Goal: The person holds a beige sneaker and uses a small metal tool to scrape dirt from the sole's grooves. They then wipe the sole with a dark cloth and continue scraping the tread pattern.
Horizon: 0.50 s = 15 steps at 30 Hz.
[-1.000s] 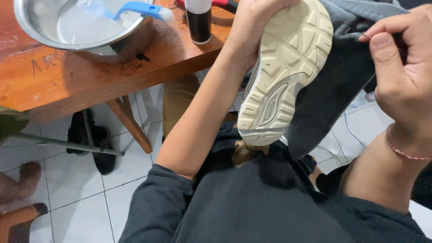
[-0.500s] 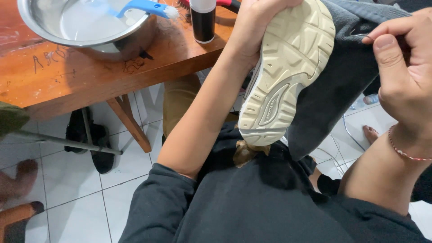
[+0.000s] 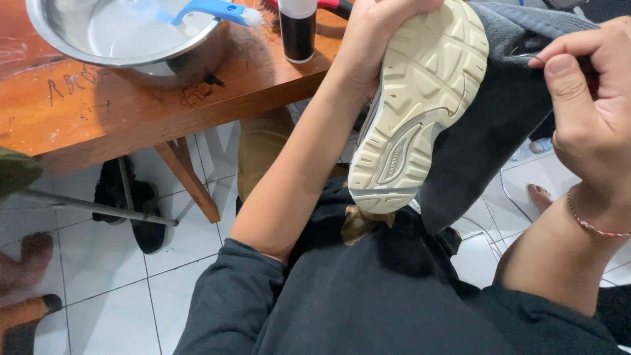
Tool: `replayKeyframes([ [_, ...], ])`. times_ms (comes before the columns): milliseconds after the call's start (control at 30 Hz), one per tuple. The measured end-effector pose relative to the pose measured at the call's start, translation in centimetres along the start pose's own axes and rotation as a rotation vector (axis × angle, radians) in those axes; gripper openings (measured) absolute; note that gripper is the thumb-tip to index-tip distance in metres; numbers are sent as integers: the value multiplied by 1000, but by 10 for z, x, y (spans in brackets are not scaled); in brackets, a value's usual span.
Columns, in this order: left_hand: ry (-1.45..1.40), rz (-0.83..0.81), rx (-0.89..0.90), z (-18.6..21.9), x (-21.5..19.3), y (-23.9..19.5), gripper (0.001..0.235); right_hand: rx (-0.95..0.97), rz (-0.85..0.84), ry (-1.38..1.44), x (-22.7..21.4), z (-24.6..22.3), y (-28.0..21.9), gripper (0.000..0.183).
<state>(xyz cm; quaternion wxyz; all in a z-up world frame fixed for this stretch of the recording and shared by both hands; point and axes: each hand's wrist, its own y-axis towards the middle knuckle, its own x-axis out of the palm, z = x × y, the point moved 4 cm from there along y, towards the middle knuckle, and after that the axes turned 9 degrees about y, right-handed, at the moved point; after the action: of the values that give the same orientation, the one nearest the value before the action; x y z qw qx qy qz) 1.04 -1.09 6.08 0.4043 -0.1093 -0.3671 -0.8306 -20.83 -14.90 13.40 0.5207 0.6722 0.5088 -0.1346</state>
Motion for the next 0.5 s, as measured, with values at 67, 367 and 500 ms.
replayKeyframes([
  [67, 23, -20, -20, -1, 1, 0, 45, -8, -9, -10, 0, -2, 1, 18],
  [367, -39, 14, -44, 17, 13, -3, 23, 19, 14, 5, 0, -3, -1, 17],
  [500, -2, -14, -51, 15, 12, -3, 25, 35, 14, 1, -1, -1, -1, 17],
])
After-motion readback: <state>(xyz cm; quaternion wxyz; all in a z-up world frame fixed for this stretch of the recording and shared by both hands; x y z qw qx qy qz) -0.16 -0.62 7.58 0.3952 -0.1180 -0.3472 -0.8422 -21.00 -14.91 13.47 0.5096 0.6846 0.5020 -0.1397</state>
